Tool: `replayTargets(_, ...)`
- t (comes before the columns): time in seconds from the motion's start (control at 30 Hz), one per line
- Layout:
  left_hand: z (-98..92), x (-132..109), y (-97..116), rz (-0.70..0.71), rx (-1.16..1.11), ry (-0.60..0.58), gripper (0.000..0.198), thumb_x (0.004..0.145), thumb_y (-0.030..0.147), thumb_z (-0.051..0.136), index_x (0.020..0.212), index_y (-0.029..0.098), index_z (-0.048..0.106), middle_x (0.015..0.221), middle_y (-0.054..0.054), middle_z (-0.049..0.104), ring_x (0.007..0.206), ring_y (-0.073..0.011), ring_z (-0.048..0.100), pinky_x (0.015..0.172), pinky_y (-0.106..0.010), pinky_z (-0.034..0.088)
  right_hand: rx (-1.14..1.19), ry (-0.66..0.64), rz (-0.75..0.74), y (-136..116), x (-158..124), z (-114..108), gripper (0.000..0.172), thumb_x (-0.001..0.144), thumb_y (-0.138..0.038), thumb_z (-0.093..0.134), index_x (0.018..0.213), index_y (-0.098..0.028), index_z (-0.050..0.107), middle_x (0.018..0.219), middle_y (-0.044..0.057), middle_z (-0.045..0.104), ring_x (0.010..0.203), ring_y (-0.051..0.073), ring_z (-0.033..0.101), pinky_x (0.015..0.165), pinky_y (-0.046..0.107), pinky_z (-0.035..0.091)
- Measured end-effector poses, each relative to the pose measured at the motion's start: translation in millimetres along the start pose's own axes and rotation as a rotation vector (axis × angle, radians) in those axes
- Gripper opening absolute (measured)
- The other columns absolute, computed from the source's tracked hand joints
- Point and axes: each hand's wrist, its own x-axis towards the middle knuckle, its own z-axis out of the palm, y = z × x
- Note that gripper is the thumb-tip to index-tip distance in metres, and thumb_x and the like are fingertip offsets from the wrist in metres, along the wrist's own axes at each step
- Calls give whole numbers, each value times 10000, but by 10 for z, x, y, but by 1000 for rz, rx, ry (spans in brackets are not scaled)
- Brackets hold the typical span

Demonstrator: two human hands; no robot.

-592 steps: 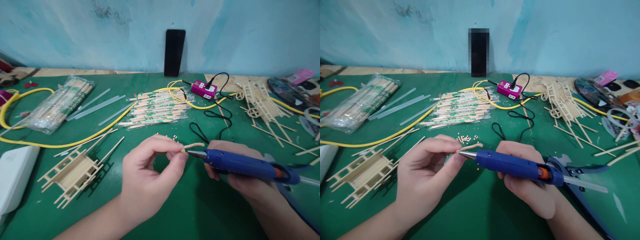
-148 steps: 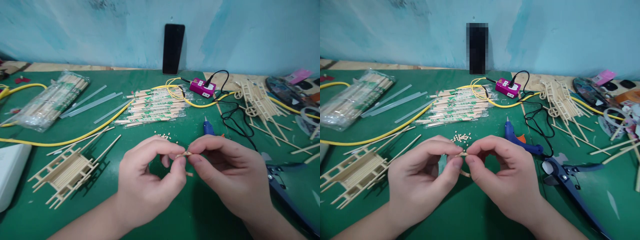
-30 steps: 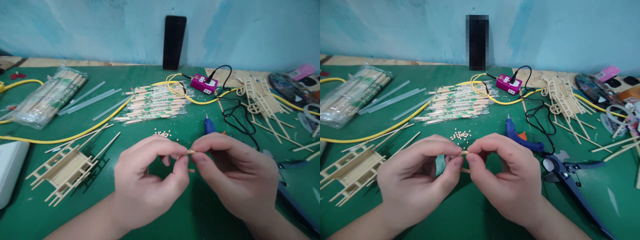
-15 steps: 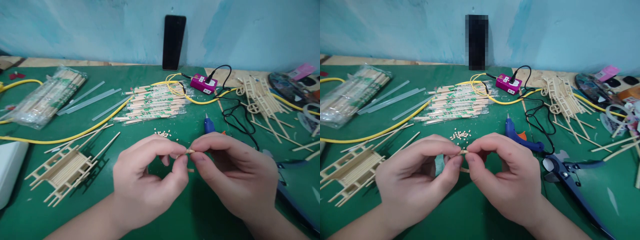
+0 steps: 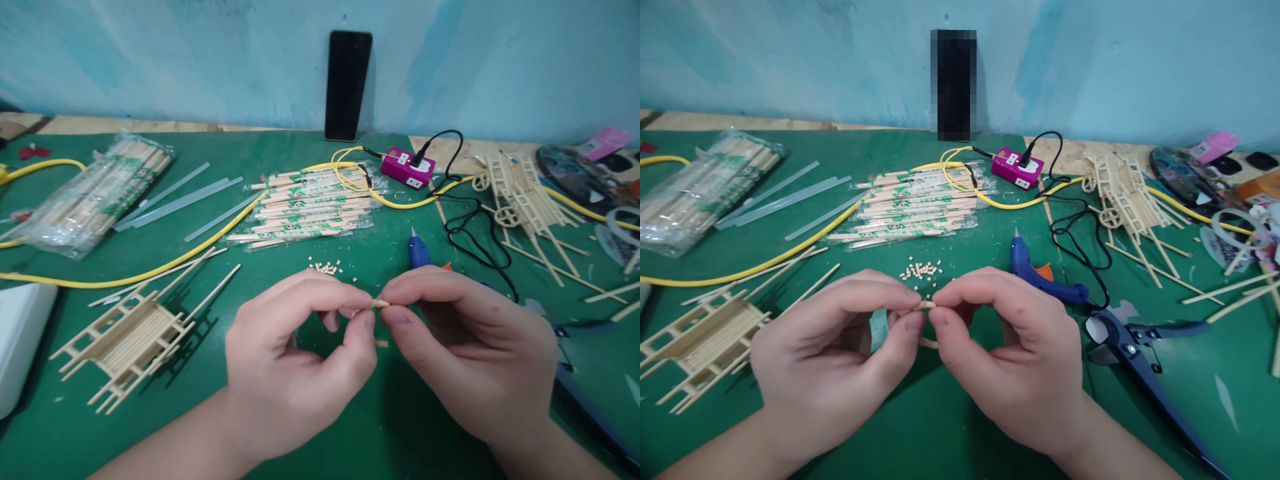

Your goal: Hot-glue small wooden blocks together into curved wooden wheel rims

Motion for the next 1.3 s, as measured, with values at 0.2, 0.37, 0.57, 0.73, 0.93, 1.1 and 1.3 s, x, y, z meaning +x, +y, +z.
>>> replayTargets(0.2,1,24,25,-36,9,38,248,842,-2,759,892,239,793,756,7,781,628,-144,695,548,-279,571,46,70,40,22,-10,-18,344,910,23,730,1050,-279,819,942,-36,827,772,127,769,728,227,664)
replayTargets(0.37,3,10,17,-50,8,44,245,820,-17,766,903,213,787,767,18,777,657,-121,702,580,-250,565,80,119,67,42,12,-7,312,939,11,728,1026,-272,828,903,-55,825,759,94,760,716,160,644)
replayTargets(0.57,2,-5,25,-99,-13,23,213,832,-8,770,894,195,780,772,16,771,671,-112,695,611,-238,571,50,5,40,44,7,-18,280,965,-24,746,1052,-285,795,949,-63,811,785,85,751,707,164,612)
replayTargets(0.73,5,-11,35,-178,-25,47,246,837,-8,790,919,223,798,779,44,774,688,-101,695,642,-211,579,30,-4,98,121,44,-35,95,1100,-194,715,1063,-275,751,869,-46,760,734,97,731,672,200,591)
replayTargets(0.93,-42,11,3,-460,-277,67,159,927,101,838,924,259,861,718,47,745,637,-91,655,600,-173,563,241,151,143,224,149,-58,277,1193,-360,575,955,-248,663,820,-14,694,702,148,683,630,294,551)
replayTargets(1.1,-80,33,-67,-648,-565,-19,41,929,254,930,942,254,891,752,20,774,672,-89,677,646,-154,590,179,-25,134,204,79,-10,191,1079,-209,754,1243,-301,788,1017,-6,819,804,139,768,700,257,623)
replayTargets(1.3,-77,72,-115,-707,-745,-125,82,921,287,960,957,242,902,783,19,803,688,-73,726,703,-134,611,139,-99,64,164,29,45,231,1031,-160,811,1207,-310,822,1073,-32,881,892,130,825,810,235,667)
